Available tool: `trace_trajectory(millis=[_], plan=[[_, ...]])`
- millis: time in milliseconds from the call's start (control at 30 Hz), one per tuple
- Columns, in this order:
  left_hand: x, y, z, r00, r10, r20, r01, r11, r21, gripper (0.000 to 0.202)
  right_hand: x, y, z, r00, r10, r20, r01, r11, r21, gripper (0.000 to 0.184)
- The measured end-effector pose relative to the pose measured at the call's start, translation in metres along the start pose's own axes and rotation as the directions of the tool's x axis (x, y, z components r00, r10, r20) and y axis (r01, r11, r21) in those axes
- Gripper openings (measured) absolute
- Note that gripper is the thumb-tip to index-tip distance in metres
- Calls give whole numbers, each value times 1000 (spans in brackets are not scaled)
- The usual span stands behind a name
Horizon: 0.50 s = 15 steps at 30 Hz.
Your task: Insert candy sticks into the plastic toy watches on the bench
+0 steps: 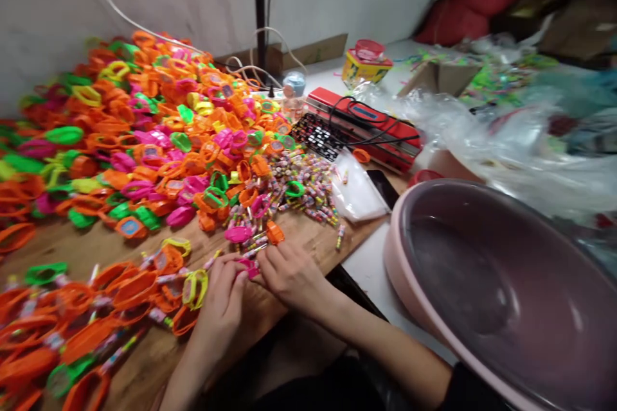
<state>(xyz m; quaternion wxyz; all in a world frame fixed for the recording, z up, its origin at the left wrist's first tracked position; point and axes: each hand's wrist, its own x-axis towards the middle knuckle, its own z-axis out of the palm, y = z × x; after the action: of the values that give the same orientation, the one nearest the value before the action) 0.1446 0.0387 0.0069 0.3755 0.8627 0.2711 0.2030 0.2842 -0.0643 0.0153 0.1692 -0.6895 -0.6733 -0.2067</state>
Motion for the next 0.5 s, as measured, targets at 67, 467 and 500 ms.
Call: trace_trajectory(millis=[67, 467, 500], plan=[[4, -6, 0, 999, 11, 32, -11, 1000, 19, 27, -1, 1, 7, 999, -46, -4, 46, 999, -16, 20], [2, 4, -69, 896, -380, -229, 444, 753, 485, 30, -36, 25, 9, 949, 309, -62, -296, 942, 157, 39], [2, 8, -78, 864, -407, -296, 502, 659, 560, 30, -40, 34, 10, 924, 371, -97, -359, 925, 121, 36]])
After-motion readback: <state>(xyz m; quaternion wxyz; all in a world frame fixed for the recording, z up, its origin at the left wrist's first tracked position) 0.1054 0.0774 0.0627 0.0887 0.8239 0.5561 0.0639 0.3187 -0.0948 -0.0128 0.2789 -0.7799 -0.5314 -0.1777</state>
